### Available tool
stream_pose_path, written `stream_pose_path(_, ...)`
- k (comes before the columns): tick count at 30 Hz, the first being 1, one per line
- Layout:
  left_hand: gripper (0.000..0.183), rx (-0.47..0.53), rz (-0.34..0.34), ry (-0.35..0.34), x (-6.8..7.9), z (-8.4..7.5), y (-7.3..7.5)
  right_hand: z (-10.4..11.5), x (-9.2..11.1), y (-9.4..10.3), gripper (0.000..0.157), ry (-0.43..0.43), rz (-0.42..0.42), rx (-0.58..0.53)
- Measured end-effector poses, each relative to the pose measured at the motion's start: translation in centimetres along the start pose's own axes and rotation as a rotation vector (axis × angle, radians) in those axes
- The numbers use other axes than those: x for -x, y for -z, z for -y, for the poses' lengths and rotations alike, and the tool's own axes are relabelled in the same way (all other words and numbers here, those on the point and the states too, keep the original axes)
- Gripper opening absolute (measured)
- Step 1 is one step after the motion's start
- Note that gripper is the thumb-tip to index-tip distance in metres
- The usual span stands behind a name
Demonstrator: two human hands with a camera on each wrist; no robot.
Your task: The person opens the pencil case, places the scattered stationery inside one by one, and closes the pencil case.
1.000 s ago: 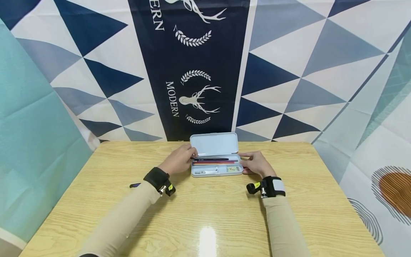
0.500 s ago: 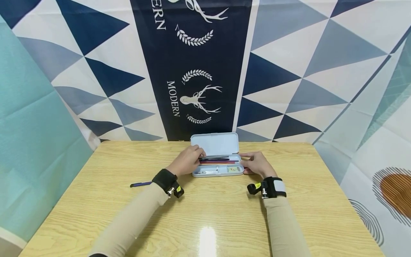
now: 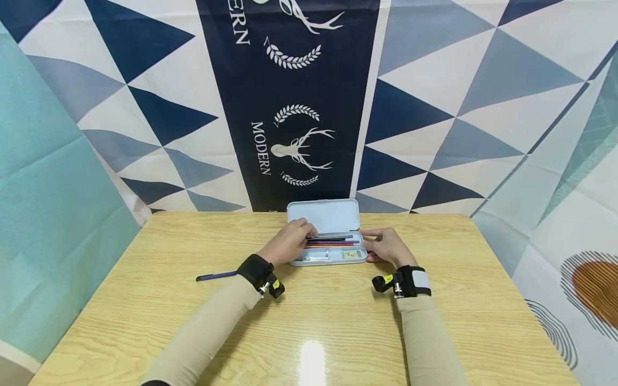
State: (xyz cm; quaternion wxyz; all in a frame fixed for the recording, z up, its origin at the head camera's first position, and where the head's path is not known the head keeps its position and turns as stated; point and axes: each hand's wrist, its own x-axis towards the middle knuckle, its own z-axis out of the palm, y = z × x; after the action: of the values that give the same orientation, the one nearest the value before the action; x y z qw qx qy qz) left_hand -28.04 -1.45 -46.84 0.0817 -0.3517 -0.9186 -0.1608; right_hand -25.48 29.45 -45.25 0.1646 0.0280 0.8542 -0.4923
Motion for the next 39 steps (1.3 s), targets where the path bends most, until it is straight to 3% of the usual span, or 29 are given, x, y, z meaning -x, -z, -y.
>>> stream_pose_path(5,0.029,0.03,-0.025,-0.02,-0.4,0.4,-0.8,0.0,0.0,0.0,0.057,-0.005,0.0,-0.006)
stream_pose_path(7,0.031,0.059,0.013,0.012,-0.1,-1.3,1.1,0.0,0.0,0.0,0.057,-0.002,0.001,-0.009)
stream_pose_path(10,0.033,0.077,0.051,0.034,-0.1,-2.1,1.8,0.0,0.0,0.0,0.057,0.004,0.003,-0.012)
stream_pose_path(12,0.033,0.061,0.031,0.02,-0.5,-0.5,-0.5,0.0,-0.1,0.0,0.057,0.007,0.004,-0.013)
stream_pose_path(14,0.033,0.073,0.043,0.02,-0.6,-0.4,-0.8,0.0,-0.1,0.0,0.057,0.01,0.006,-0.014)
stream_pose_path(17,0.031,0.072,0.006,0.001,-1.6,2.0,-4.3,0.0,-0.1,0.0,0.057,0.013,0.005,-0.01)
stream_pose_path(19,0.032,0.087,0.021,0.009,-1.8,1.9,-4.3,0.0,0.0,0.0,0.057,0.014,0.003,-0.003)
stream_pose_path(21,0.032,0.088,-0.007,-0.004,-2.2,3.2,-6.3,0.0,0.0,0.0,0.057,0.011,0.0,0.001)
stream_pose_path(26,0.035,0.144,0.027,0.025,-1.9,2.6,-5.8,0.0,0.0,0.0,0.057,0.007,-0.003,0.003)
stream_pose_path(27,0.034,0.128,0.032,0.027,-1.6,1.9,-5.1,0.0,0.0,0.0,0.057,0.006,-0.005,0.003)
stream_pose_path(39,0.035,0.157,0.025,0.014,-1.9,2.2,-5.8,0.0,-0.1,-0.1,0.057,-0.003,-0.008,0.007)
